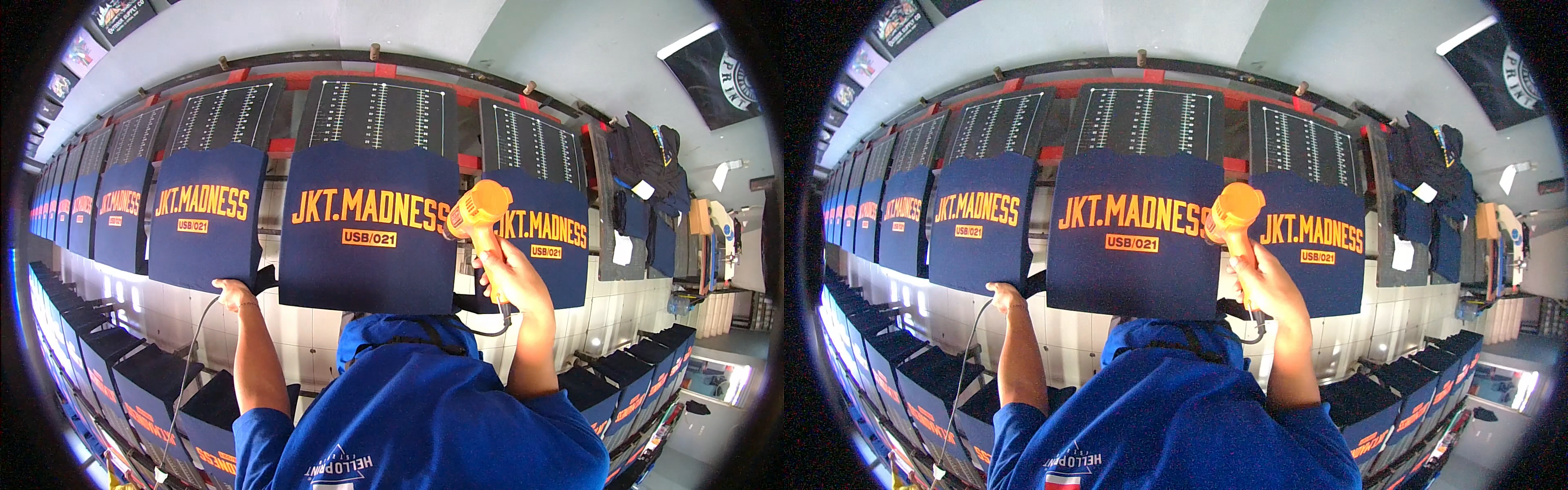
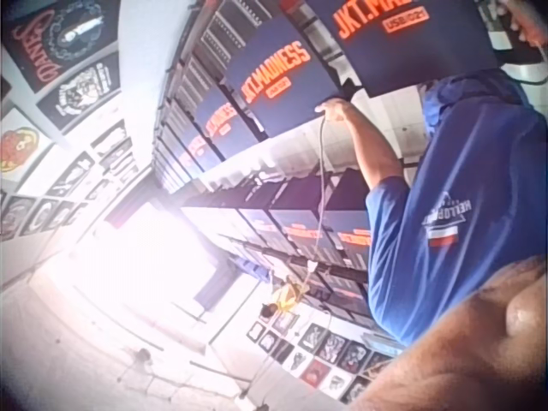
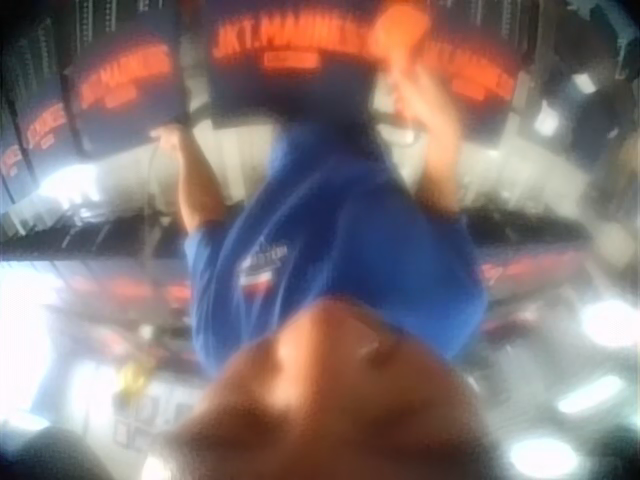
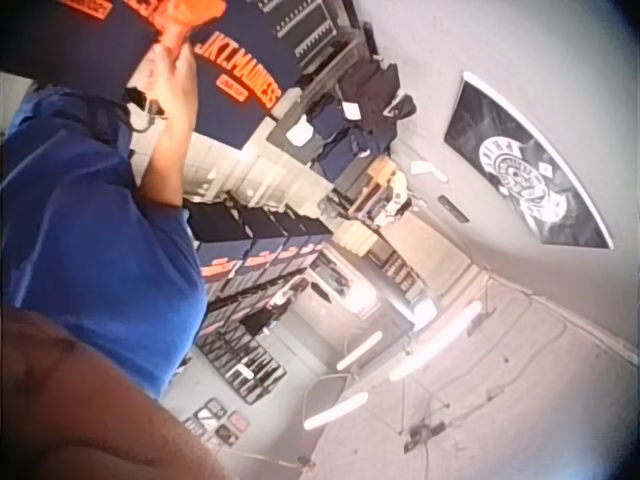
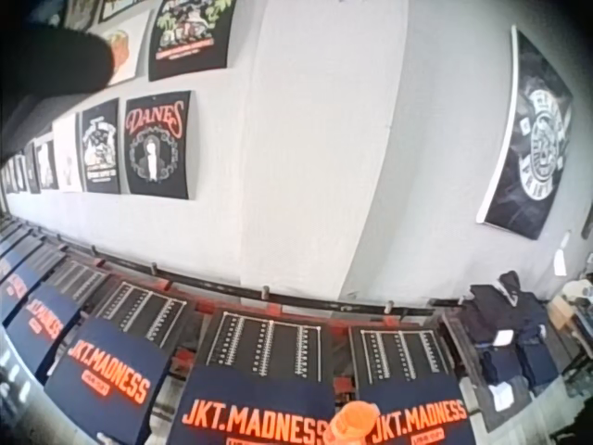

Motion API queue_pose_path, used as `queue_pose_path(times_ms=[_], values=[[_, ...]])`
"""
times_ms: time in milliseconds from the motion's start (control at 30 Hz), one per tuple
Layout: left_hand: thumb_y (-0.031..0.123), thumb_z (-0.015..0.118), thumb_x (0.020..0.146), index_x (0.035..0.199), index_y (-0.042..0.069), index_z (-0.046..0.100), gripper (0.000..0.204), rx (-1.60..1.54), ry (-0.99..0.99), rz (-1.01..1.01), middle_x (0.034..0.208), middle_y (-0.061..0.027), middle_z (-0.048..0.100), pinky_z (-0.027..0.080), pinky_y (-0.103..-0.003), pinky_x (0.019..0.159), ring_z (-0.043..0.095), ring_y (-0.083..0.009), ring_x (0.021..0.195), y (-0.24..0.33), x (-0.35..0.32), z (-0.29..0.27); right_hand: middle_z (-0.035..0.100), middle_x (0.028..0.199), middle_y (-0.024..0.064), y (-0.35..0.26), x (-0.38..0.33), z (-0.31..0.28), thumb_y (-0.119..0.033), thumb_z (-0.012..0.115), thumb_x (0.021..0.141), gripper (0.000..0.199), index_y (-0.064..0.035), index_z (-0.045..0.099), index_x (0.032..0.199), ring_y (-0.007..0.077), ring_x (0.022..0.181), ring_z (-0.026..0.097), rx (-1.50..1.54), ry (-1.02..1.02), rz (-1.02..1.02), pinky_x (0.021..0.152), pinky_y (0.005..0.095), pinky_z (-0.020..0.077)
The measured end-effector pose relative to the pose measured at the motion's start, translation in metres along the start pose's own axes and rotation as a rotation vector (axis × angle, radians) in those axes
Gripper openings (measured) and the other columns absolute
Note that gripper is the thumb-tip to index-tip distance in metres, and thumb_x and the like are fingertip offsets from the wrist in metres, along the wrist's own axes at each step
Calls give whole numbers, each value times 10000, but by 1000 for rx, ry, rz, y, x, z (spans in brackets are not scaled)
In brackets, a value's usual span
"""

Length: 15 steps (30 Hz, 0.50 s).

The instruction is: The person uses a heat gun to dry the screen-printed logo on several dark blue t-shirts aligned on printing boards, moving from one garment to the next.

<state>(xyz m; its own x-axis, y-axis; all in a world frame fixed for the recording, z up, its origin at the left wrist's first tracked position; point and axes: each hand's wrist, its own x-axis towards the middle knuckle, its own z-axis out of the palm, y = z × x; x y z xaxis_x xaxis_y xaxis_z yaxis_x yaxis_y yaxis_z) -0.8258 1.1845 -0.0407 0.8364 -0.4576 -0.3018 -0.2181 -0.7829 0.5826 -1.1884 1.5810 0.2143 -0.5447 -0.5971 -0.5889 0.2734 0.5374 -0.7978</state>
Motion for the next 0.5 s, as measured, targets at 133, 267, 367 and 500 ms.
queue_pose_path(times_ms=[133, 267, 367, 500], values=[[671, 405, 878, 1079, -161, 626, 884, -16, -34, 18, 1091, -329, 637, 489, -461, 930, 639, -419, 1025, -2, 1, -1, 572, 883, 29, -2, 7, 1, -238, 540, 990, 338, -27, 469, 1245, 82, 670, 557, 40, -33, -45, 557, 239, 513], [670, 404, 880, 1091, -163, 620, 886, -5, -33, 30, 1093, -337, 633, 488, -460, 931, 637, -422, 1027, -1, -2, -4, 572, 863, 27, 0, 16, 4, -239, 558, 980, 332, -31, 477, 1226, 82, 672, 566, 26, 9, -84, 562, 242, 508], [674, 403, 880, 1093, -163, 619, 891, -8, -36, 37, 1089, -342, 631, 490, -457, 929, 637, -422, 1027, 0, -7, -7, 575, 870, 34, -5, 23, 6, -234, 560, 977, 329, -33, 480, 1224, 82, 670, 564, 32, 26, -83, 563, 247, 509], [680, 399, 879, 1090, -166, 618, 899, -15, -47, 55, 1085, -351, 628, 491, -461, 925, 635, -429, 1028, -1, -9, -8, 571, 864, 35, -12, 29, 10, -220, 550, 981, 315, -29, 475, 1221, 84, 651, 560, 96, 37, -120, 549, 251, 510]])
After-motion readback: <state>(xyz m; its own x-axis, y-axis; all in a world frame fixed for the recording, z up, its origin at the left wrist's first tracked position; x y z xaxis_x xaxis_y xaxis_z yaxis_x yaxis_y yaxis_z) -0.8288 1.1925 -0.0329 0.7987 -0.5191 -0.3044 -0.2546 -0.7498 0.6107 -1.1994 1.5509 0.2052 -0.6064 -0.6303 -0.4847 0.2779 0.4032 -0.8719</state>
